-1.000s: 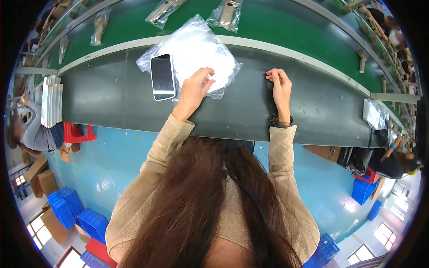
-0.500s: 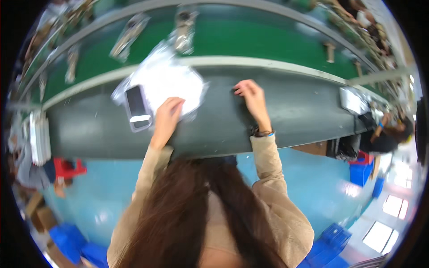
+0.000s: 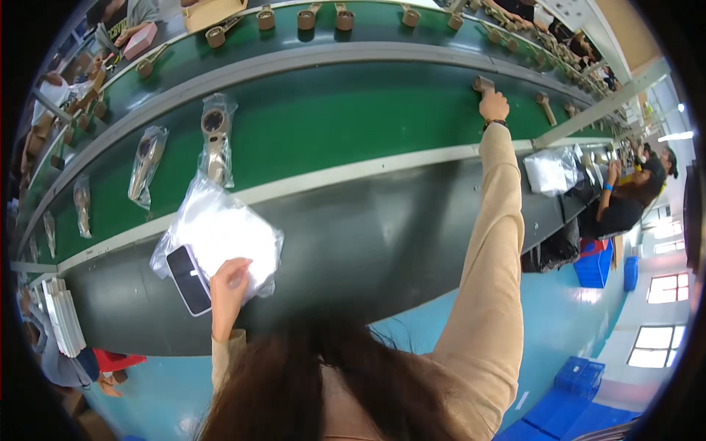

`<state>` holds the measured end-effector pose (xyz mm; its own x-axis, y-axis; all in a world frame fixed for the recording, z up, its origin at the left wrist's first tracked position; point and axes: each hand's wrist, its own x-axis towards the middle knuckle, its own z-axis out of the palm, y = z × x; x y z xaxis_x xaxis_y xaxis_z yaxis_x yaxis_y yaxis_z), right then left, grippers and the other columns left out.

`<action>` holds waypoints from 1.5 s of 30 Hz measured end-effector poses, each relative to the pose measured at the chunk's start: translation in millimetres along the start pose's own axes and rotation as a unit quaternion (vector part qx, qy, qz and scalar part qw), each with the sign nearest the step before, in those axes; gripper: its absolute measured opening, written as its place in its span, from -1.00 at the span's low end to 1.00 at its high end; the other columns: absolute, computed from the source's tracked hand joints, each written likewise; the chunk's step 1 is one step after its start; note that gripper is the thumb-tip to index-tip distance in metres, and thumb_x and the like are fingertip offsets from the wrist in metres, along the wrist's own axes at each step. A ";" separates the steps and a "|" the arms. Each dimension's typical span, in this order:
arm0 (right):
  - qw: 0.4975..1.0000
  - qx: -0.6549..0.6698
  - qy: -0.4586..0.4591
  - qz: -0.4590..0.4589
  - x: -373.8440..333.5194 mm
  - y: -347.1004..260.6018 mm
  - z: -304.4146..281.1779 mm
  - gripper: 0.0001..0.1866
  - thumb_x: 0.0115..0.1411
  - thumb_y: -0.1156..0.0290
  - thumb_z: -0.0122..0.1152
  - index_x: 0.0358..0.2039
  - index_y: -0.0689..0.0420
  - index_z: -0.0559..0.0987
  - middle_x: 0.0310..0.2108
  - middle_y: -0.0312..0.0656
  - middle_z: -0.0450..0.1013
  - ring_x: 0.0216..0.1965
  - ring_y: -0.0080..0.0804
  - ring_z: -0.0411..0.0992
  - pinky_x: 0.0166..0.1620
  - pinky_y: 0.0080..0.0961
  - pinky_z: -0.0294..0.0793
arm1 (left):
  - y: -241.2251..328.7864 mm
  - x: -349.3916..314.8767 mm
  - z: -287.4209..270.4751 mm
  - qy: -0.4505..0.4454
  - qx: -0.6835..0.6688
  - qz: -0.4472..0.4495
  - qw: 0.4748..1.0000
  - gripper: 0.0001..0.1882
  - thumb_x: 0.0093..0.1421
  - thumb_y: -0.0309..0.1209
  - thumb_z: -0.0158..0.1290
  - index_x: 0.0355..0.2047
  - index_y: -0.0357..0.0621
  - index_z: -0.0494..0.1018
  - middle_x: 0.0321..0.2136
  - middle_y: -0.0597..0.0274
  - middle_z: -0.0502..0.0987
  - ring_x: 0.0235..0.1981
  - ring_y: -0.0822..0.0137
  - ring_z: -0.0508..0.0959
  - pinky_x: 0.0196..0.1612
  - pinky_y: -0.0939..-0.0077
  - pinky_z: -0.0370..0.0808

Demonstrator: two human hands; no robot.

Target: Packaging small fan components into plastic bags and placing them on a conveyor belt.

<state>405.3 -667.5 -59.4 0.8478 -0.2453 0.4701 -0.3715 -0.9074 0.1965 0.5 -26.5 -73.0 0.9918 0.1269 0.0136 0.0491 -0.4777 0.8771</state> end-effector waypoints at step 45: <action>0.706 0.704 -0.065 -0.039 -452.4 -200.7 -333.0 -0.34 0.03 0.47 0.37 0.11 0.23 0.27 -0.03 -0.13 0.31 -0.01 -0.37 0.32 0.06 -0.44 0.31 | 27.6 -33.9 11.9 0.042 0.154 0.175 0.971 -0.39 -0.14 -0.58 0.24 0.01 -0.18 0.39 0.01 0.24 0.40 -0.06 0.12 0.42 -0.03 0.33 0.43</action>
<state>-29.7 -260.8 -25.0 0.9065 -0.1221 0.4041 0.3450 -0.3372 -0.8759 -30.4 -54.3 -55.0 0.9416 -0.0266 0.3356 -0.2440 -0.7406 0.6260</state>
